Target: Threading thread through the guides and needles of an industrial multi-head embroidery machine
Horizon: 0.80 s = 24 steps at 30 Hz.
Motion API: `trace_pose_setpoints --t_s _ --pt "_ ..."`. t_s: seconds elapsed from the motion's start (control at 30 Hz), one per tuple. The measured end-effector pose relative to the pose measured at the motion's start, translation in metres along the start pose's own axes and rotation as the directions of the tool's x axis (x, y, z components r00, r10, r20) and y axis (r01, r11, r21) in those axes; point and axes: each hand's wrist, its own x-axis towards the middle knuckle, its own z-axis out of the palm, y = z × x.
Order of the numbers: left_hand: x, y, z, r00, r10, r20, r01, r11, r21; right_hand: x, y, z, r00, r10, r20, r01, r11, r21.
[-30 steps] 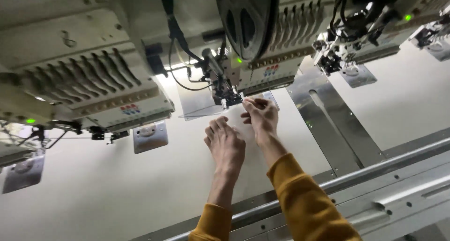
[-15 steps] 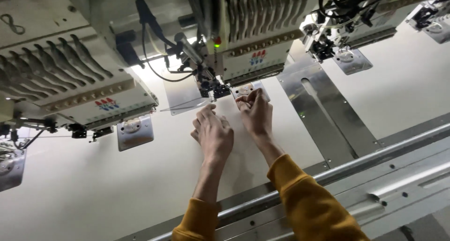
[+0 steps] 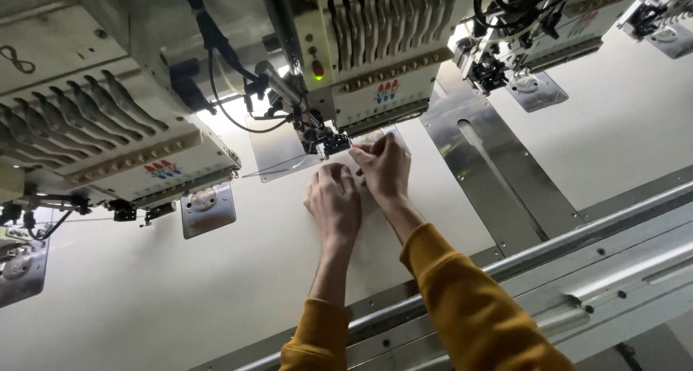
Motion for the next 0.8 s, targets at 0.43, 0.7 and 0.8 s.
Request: trace_pose_setpoints --t_s 0.43,0.7,0.8 --pt "0.008 -0.004 -0.002 0.996 -0.06 0.065 0.062 0.998 -0.034 -0.017 -0.008 -0.016 0.996 -0.078 0.041 0.085 0.974 -0.209" --pt "0.025 0.007 0.007 0.953 -0.129 0.272 0.167 0.979 -0.119 -0.055 -0.024 -0.064 0.968 -0.132 0.212 0.175 0.964 -0.2" --pt "0.025 0.024 0.009 0.953 -0.141 0.269 0.195 0.963 -0.186 -0.051 -0.019 -0.064 0.957 -0.138 0.254 0.198 0.953 -0.229"
